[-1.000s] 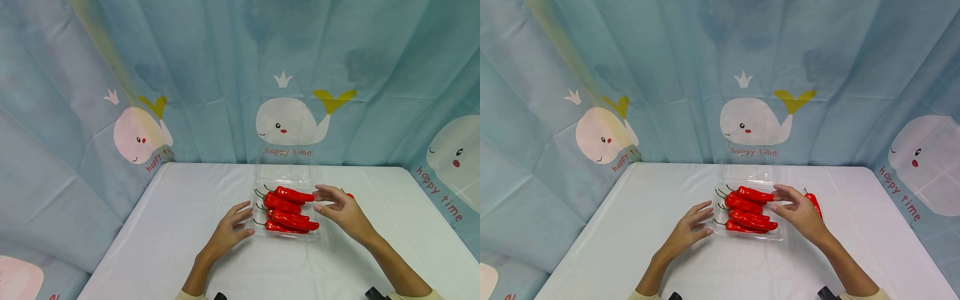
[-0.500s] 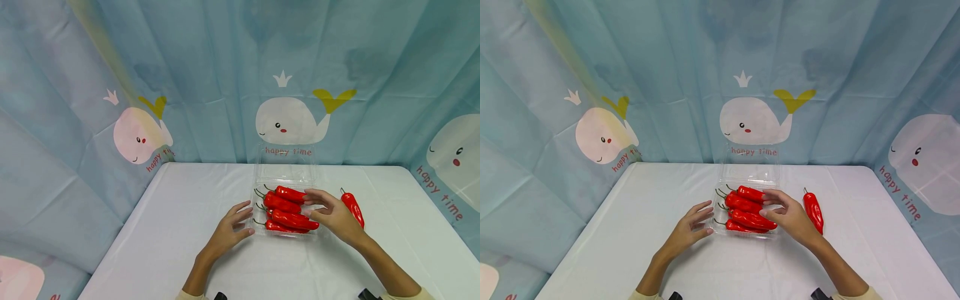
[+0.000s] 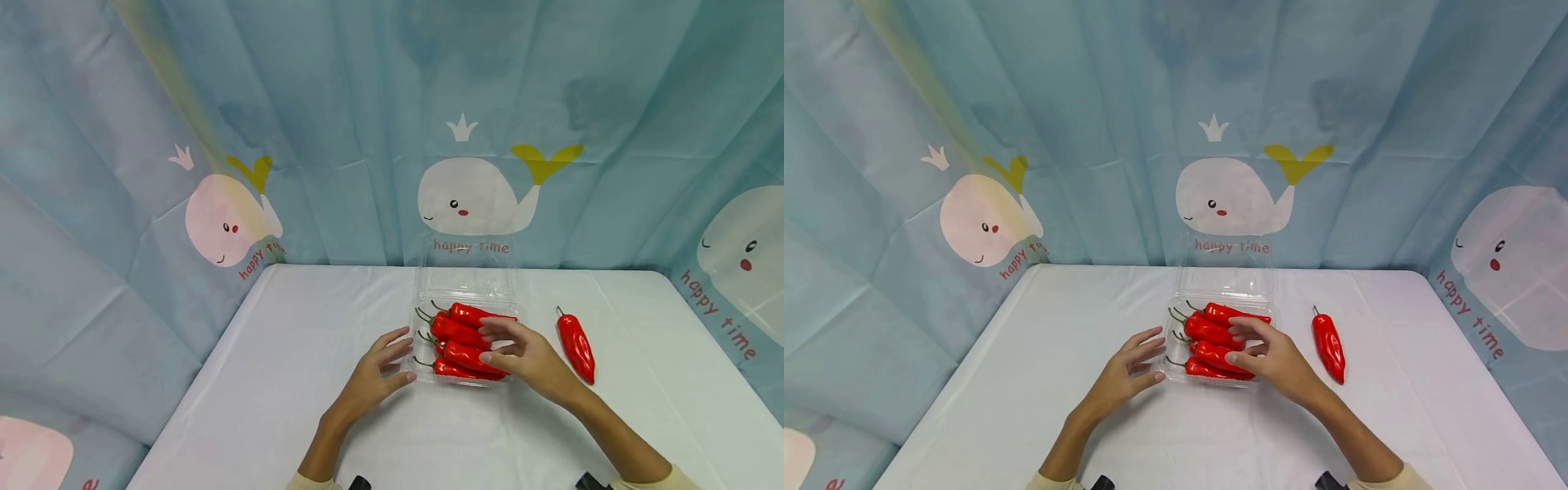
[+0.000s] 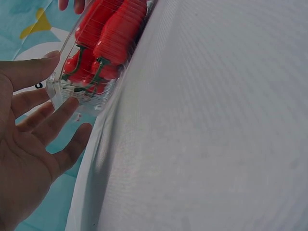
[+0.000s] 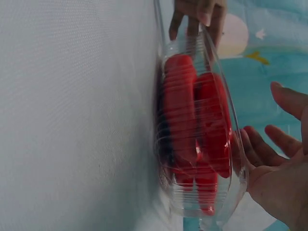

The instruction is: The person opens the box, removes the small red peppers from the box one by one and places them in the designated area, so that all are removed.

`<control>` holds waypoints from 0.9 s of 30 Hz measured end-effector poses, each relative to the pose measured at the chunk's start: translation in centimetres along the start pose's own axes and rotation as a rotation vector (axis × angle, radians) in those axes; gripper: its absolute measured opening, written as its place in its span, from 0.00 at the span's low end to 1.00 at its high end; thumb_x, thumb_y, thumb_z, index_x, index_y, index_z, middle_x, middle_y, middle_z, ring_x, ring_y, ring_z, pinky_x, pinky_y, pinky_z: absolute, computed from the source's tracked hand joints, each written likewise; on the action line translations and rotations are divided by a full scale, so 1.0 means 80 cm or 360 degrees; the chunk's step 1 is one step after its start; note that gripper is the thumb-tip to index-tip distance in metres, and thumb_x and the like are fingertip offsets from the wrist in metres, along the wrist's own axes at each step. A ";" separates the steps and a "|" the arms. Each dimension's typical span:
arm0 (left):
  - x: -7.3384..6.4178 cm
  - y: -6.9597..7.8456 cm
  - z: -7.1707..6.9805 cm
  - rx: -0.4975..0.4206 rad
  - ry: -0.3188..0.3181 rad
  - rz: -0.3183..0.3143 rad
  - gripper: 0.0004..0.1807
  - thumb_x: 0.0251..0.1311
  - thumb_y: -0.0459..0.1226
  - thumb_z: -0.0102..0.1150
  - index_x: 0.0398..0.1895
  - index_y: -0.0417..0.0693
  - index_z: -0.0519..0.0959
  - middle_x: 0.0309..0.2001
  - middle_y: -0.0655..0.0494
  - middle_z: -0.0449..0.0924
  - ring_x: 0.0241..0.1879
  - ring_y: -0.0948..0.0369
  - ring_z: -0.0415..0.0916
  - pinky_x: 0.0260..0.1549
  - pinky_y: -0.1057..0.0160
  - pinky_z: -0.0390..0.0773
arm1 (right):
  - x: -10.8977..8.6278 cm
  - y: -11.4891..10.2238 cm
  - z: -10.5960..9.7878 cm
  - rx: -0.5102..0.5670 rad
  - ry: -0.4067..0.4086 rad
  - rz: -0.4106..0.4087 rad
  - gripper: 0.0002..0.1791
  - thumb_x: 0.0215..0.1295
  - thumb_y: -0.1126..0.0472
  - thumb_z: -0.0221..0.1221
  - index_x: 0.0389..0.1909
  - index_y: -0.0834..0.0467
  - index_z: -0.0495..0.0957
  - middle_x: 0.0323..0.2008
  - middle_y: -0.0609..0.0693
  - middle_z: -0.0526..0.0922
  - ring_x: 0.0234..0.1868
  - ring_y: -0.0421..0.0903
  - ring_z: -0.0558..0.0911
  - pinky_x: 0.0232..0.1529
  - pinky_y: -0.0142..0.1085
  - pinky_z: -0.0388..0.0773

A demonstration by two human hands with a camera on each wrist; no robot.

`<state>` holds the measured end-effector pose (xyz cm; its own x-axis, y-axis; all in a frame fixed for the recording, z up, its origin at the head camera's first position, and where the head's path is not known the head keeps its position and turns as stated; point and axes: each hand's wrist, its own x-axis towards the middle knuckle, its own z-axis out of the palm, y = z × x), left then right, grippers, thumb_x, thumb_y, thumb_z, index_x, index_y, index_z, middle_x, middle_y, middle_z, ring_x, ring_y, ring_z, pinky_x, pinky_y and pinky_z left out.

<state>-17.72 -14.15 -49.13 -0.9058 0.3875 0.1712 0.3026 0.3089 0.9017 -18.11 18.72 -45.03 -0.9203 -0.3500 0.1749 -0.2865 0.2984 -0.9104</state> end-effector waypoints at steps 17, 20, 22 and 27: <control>-0.002 -0.001 0.000 -0.0004 0.0009 -0.0003 0.35 0.65 0.34 0.72 0.75 0.41 0.73 0.81 0.55 0.63 0.72 0.54 0.75 0.64 0.47 0.81 | 0.011 0.001 0.020 -0.0124 -0.0054 0.0056 0.34 0.65 0.51 0.73 0.69 0.55 0.76 0.61 0.53 0.84 0.60 0.54 0.82 0.55 0.33 0.84; -0.001 0.000 0.000 -0.0006 0.0008 -0.0003 0.35 0.65 0.33 0.72 0.75 0.41 0.73 0.81 0.53 0.63 0.72 0.54 0.75 0.64 0.47 0.81 | 0.012 0.003 0.021 -0.0165 -0.0062 0.0083 0.34 0.66 0.50 0.73 0.69 0.54 0.77 0.60 0.51 0.84 0.60 0.53 0.82 0.56 0.33 0.85; -0.001 0.000 0.000 -0.0006 0.0005 -0.0002 0.35 0.65 0.33 0.72 0.75 0.40 0.73 0.81 0.52 0.63 0.72 0.54 0.75 0.65 0.47 0.81 | 0.013 0.004 0.023 -0.0190 -0.0065 0.0107 0.34 0.65 0.49 0.73 0.69 0.54 0.77 0.60 0.50 0.84 0.60 0.52 0.82 0.56 0.34 0.85; 0.000 0.000 0.000 -0.0006 0.0001 0.0002 0.35 0.65 0.32 0.72 0.75 0.40 0.73 0.81 0.52 0.62 0.72 0.54 0.74 0.64 0.46 0.81 | 0.015 0.005 0.025 -0.0239 -0.0090 0.0119 0.33 0.66 0.49 0.73 0.69 0.54 0.77 0.59 0.51 0.85 0.60 0.52 0.82 0.57 0.38 0.85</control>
<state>-17.72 -14.13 -49.15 -0.9056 0.3872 0.1728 0.3029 0.3053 0.9028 -18.82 16.63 -45.91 -0.9253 -0.3699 0.0839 -0.2584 0.4530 -0.8532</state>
